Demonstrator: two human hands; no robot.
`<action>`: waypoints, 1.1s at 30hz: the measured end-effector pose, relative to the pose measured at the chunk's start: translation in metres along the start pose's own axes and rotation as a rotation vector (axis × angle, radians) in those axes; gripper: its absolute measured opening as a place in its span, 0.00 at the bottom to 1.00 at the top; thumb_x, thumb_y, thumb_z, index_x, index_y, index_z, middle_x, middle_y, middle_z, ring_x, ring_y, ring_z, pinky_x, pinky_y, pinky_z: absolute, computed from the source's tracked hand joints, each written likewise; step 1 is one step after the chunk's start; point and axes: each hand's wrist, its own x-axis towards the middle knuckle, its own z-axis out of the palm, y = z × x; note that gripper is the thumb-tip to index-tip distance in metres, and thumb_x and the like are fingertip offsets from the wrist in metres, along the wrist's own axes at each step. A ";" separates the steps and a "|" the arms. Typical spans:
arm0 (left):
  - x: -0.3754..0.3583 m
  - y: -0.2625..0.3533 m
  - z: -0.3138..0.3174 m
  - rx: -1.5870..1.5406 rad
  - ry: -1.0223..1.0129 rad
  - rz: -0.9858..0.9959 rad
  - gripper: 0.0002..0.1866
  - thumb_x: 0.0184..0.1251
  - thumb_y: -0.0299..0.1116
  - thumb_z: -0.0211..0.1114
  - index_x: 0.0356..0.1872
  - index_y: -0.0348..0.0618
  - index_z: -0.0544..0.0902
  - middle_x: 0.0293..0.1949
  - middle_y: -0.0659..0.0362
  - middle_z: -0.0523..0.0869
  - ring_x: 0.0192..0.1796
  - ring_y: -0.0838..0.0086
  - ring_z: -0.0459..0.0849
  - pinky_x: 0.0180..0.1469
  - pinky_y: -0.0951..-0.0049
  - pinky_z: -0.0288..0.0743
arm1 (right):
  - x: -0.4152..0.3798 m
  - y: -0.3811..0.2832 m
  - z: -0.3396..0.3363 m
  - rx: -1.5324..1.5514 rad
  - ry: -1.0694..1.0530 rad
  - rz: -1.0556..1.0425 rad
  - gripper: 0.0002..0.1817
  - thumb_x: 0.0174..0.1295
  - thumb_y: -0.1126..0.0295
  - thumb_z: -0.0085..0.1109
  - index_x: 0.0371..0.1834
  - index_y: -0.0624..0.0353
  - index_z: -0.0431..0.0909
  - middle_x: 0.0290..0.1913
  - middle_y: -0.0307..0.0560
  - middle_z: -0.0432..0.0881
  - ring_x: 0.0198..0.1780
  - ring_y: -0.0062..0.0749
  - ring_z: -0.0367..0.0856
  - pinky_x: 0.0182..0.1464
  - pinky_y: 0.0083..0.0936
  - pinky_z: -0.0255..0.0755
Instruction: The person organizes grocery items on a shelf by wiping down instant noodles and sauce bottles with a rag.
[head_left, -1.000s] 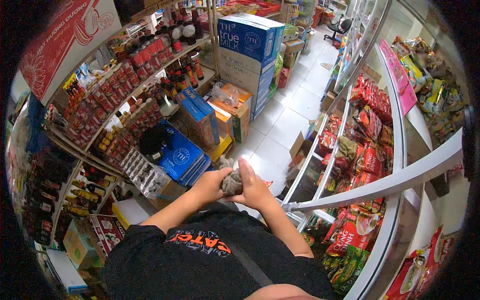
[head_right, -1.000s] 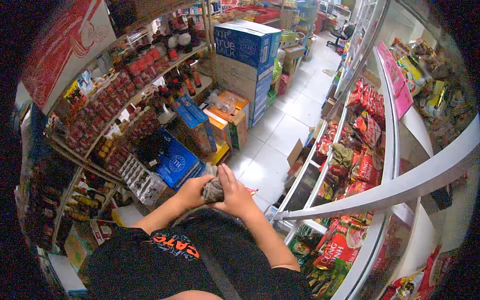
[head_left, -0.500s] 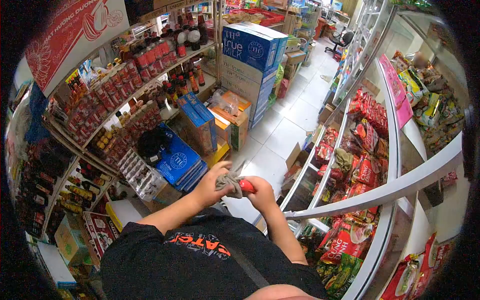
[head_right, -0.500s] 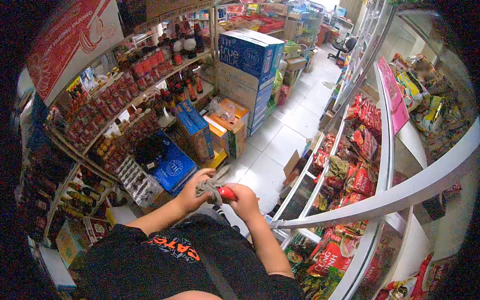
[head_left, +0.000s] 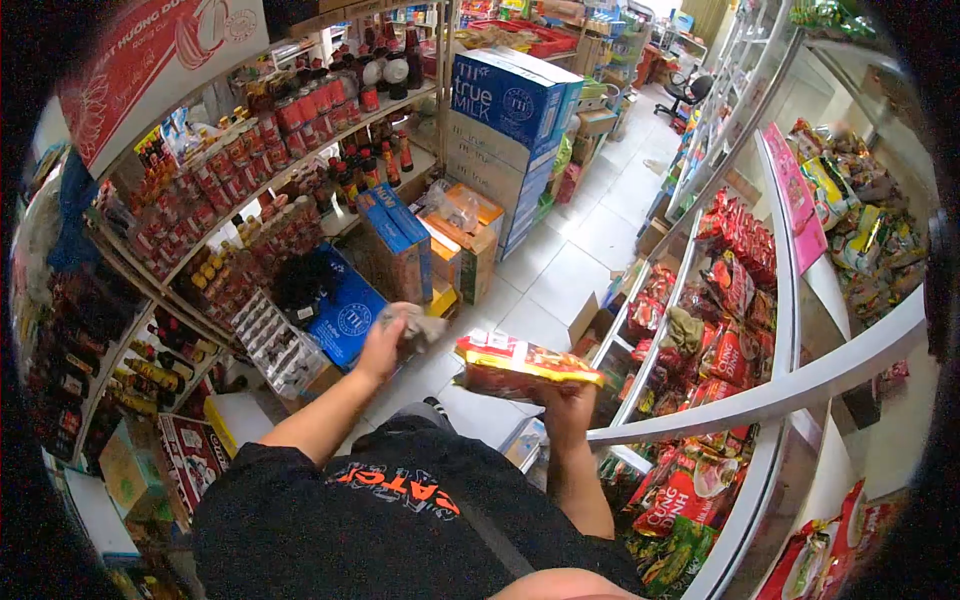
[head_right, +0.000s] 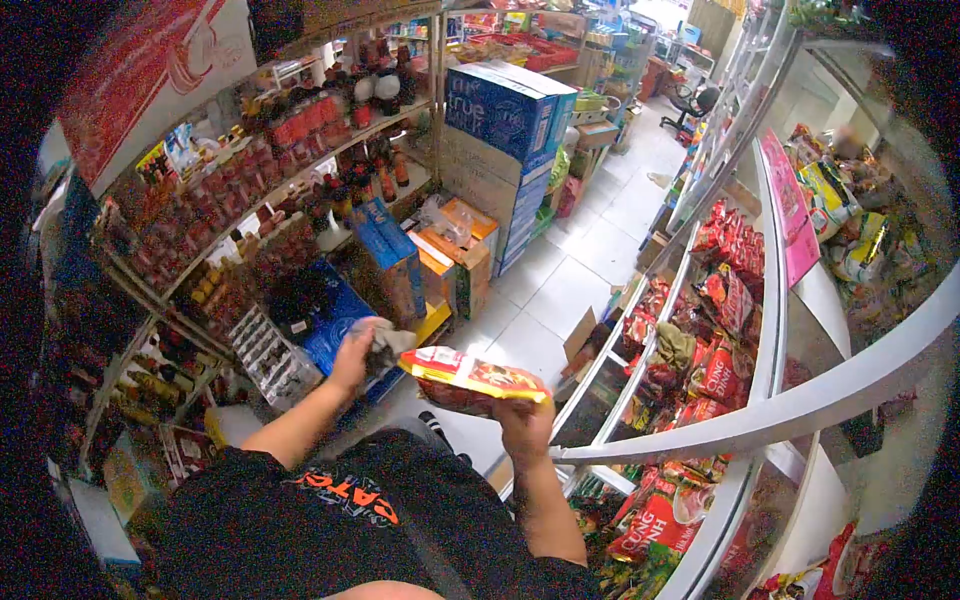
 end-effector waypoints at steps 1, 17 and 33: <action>-0.005 0.001 0.015 -0.109 -0.116 -0.029 0.18 0.64 0.38 0.46 0.49 0.37 0.72 0.46 0.56 0.77 0.47 0.71 0.75 0.51 0.72 0.67 | -0.003 0.011 0.003 0.004 0.021 0.086 0.21 0.52 0.72 0.62 0.47 0.66 0.67 0.42 0.48 0.77 0.41 0.29 0.77 0.45 0.24 0.72; -0.018 0.036 0.068 -0.528 -0.334 -0.255 0.21 0.62 0.41 0.51 0.51 0.37 0.69 0.45 0.55 0.77 0.46 0.71 0.77 0.51 0.68 0.70 | 0.005 0.033 0.008 -0.013 -0.009 0.034 0.21 0.52 0.79 0.58 0.50 0.65 0.66 0.47 0.47 0.75 0.48 0.32 0.73 0.52 0.27 0.66; -0.032 0.015 0.070 -0.038 -0.250 -0.245 0.24 0.50 0.33 0.67 0.50 0.41 0.73 0.47 0.60 0.78 0.48 0.76 0.74 0.53 0.73 0.66 | 0.004 -0.091 0.049 0.064 0.050 -0.567 0.25 0.44 0.80 0.57 0.50 0.66 0.67 0.44 0.48 0.70 0.46 0.34 0.71 0.50 0.28 0.65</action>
